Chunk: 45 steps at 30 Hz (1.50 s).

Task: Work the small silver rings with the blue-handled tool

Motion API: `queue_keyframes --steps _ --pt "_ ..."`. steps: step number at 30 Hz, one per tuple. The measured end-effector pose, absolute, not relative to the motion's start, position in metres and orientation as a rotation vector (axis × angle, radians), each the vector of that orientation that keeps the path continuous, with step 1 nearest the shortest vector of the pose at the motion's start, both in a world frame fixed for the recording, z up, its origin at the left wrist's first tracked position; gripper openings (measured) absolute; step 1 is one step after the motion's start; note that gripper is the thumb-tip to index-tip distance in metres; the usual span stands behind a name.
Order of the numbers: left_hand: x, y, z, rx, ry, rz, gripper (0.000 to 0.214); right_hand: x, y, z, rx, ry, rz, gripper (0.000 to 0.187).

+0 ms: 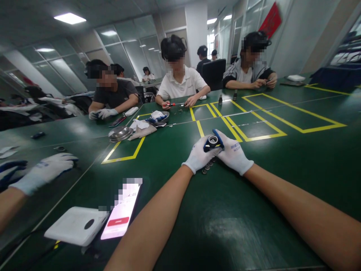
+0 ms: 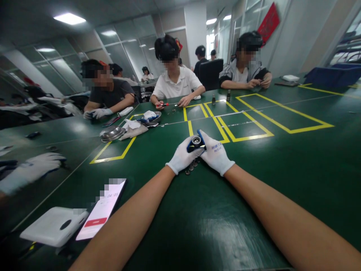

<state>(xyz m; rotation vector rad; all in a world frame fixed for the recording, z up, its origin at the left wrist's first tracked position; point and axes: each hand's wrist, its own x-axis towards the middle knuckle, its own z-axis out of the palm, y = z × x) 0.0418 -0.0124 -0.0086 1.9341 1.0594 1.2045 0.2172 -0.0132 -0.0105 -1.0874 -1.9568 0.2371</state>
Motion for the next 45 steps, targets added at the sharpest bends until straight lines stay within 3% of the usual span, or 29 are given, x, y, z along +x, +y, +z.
queue_keyframes --steps 9,14,22,32,41,45 --pt "0.039 -0.006 -0.015 1.813 1.077 1.39 0.045 0.216 -0.012 -0.01 -1.036 -1.938 0.286 0.069" --pt "0.022 0.013 -0.022 1.57 1.284 1.606 0.046 0.217 -0.022 -0.002 -1.044 -2.129 0.278 0.045" --pt "0.016 0.02 -0.021 1.49 1.382 1.695 0.042 0.205 -0.043 -0.004 -0.91 -2.681 0.405 0.077" --pt "0.018 0.017 -0.022 1.586 1.454 1.552 0.042 0.211 -0.031 0.003 -0.699 -2.642 0.521 0.024" --pt "0.022 0.011 -0.016 1.658 1.643 1.452 0.049 0.208 -0.031 0.0 -0.904 -2.246 0.57 0.013" --pt "0.023 0.008 -0.015 1.702 1.545 1.42 0.041 0.211 -0.029 0.003 -0.989 -2.037 0.473 0.015"
